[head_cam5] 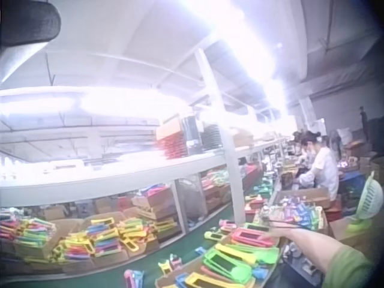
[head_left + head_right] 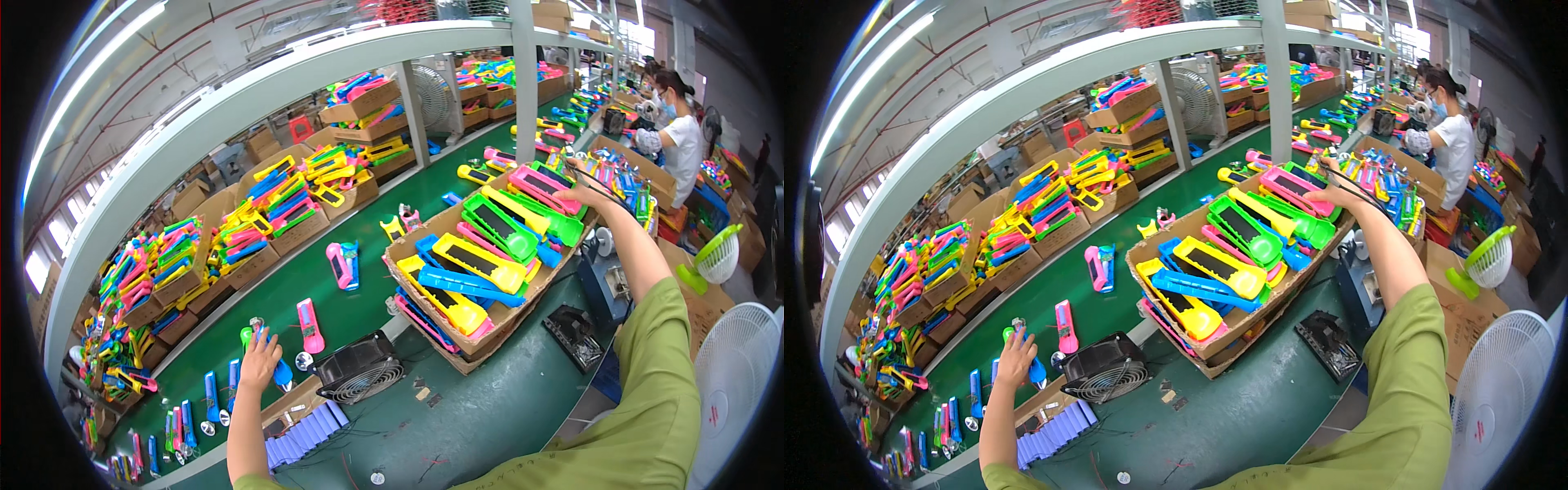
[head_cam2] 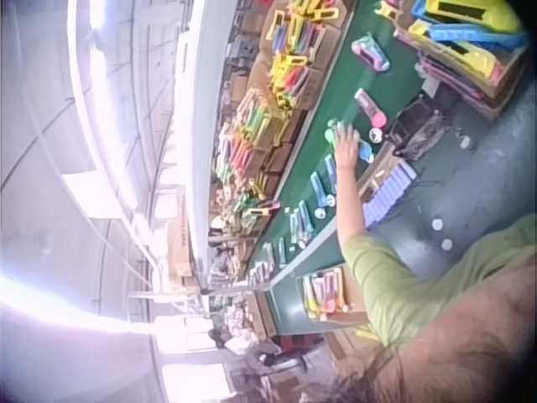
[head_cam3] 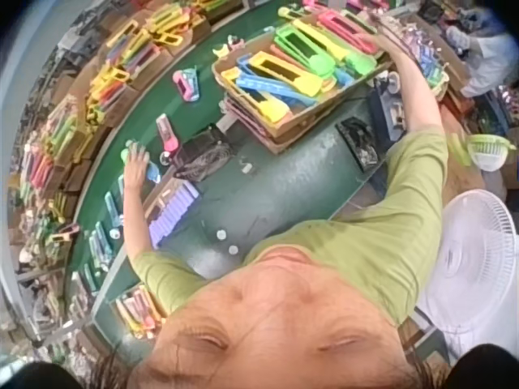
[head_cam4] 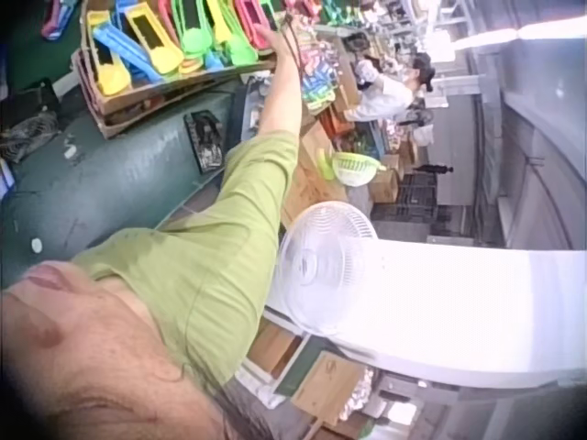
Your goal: The person solders internal components inside plastic flashlight casings using a soldering iron, fits the casing halves together by hand, and places the assembled flashlights onto the conveyor.
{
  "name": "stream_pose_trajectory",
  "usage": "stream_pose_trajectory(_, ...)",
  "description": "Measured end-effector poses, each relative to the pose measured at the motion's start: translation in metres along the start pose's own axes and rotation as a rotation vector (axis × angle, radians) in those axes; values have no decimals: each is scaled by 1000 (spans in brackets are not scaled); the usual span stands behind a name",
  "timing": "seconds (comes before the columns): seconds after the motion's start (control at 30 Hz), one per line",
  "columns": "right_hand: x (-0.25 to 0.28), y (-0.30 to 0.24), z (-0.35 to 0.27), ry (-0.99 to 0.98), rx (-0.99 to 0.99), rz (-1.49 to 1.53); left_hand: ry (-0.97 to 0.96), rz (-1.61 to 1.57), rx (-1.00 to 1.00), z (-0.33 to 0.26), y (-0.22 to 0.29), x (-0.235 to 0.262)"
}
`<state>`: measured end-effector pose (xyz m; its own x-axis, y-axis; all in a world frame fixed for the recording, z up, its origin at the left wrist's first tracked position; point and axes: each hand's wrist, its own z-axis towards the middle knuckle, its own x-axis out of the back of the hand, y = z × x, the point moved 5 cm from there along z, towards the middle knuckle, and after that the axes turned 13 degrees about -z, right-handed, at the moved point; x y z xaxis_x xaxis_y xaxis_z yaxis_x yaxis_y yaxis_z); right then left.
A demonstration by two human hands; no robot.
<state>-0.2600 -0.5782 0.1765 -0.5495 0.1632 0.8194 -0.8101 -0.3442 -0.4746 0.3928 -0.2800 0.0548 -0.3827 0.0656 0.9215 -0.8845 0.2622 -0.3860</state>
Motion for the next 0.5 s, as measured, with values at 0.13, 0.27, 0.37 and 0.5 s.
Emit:
stream_pose_trajectory(0.13, 3, -55, -19, 4, 17, -214, 142, 10, 39, -25, 13, 56)
stream_pose_trajectory(0.27, -6, -61, -21, 11, 138, -174, 222, 88, 145, -59, 30, 102)
stream_pose_trajectory(0.37, -11, -45, -24, 70, 186, -90, 185, 67, 265, -72, 43, 114)
stream_pose_trajectory(0.5, -6, -214, -91, -58, 354, -103, 153, -267, 307, -59, 81, 171)
